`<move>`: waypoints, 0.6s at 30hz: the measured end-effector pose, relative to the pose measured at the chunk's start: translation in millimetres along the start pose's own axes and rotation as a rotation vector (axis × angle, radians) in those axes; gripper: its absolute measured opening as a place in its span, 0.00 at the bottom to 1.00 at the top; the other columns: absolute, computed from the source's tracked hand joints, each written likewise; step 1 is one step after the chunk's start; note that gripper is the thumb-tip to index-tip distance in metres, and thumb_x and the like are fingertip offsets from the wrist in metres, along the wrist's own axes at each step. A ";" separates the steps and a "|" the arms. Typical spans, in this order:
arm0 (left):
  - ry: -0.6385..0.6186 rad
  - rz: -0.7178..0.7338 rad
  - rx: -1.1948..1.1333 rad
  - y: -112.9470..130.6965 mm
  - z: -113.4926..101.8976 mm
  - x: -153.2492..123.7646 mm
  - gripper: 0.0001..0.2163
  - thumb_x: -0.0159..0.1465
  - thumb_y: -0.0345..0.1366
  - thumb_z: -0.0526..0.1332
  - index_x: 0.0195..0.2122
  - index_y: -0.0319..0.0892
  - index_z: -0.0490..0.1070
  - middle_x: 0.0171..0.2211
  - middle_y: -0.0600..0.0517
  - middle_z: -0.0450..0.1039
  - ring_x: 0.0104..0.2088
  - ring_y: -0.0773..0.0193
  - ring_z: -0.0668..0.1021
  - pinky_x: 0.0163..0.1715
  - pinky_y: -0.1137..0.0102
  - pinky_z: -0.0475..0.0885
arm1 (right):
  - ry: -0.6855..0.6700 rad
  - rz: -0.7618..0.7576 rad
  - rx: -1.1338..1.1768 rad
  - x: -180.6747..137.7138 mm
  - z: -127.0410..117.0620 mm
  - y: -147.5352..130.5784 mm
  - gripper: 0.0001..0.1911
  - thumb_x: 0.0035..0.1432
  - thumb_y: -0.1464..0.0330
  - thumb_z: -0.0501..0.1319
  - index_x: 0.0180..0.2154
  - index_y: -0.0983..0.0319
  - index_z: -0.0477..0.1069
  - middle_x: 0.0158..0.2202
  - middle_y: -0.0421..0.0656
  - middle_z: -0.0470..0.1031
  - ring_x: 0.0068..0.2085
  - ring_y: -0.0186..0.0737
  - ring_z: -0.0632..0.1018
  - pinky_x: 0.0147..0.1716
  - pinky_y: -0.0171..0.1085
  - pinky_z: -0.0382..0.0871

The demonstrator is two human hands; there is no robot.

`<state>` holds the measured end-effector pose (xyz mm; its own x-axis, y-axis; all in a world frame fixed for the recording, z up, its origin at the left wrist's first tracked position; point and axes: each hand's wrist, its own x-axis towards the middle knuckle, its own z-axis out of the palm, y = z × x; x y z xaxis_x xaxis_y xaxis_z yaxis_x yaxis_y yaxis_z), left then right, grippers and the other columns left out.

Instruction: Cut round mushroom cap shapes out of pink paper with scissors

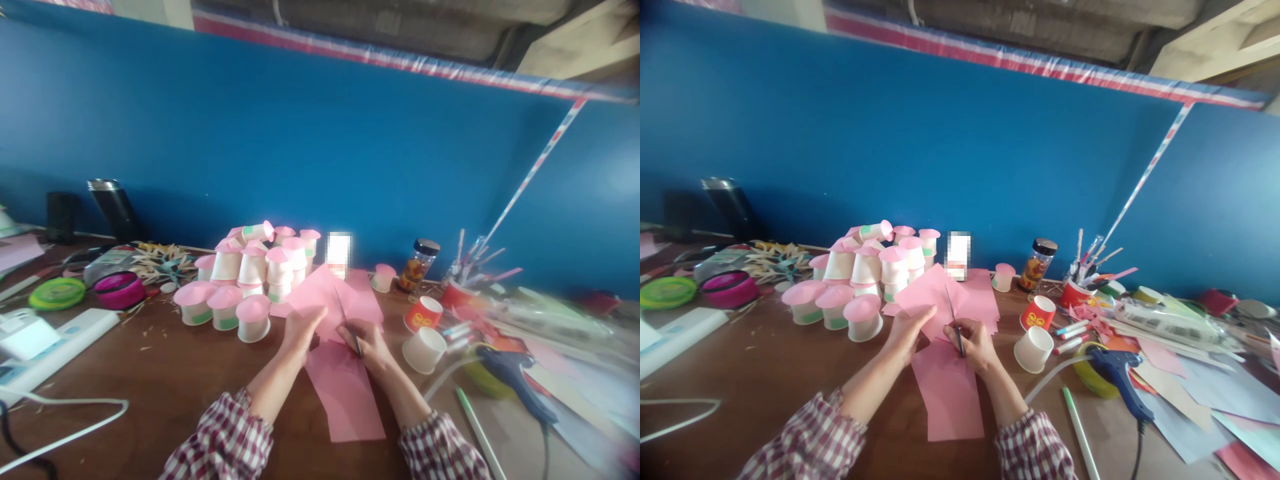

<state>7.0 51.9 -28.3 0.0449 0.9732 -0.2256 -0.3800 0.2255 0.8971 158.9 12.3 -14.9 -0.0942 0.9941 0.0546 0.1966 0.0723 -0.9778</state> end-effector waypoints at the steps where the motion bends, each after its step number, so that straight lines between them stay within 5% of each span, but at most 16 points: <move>1: -0.002 0.008 -0.004 -0.2 0.0 0.3 0.16 0.45 0.43 0.70 0.26 0.36 0.71 0.20 0.49 0.71 0.20 0.62 0.74 0.16 0.70 0.66 | -0.001 -0.006 -0.002 -0.1 -0.1 -0.3 0.18 0.47 0.55 0.64 0.28 0.66 0.73 0.17 0.36 0.63 0.19 0.30 0.62 0.17 0.30 0.56; 18: 0.001 0.075 -0.006 -1.0 0.0 0.4 0.17 0.46 0.43 0.70 0.30 0.34 0.74 0.23 0.45 0.74 0.25 0.57 0.76 0.23 0.67 0.70 | -0.007 -0.044 0.010 -1.3 0.2 2.4 0.11 0.50 0.62 0.63 0.29 0.65 0.72 0.20 0.36 0.63 0.21 0.31 0.63 0.18 0.30 0.56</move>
<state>7.4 52.1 -29.2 0.0155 0.9874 -0.1578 -0.3877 0.1514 0.9093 159.2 11.2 -17.3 -0.1089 0.9894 0.0958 0.1821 0.1146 -0.9766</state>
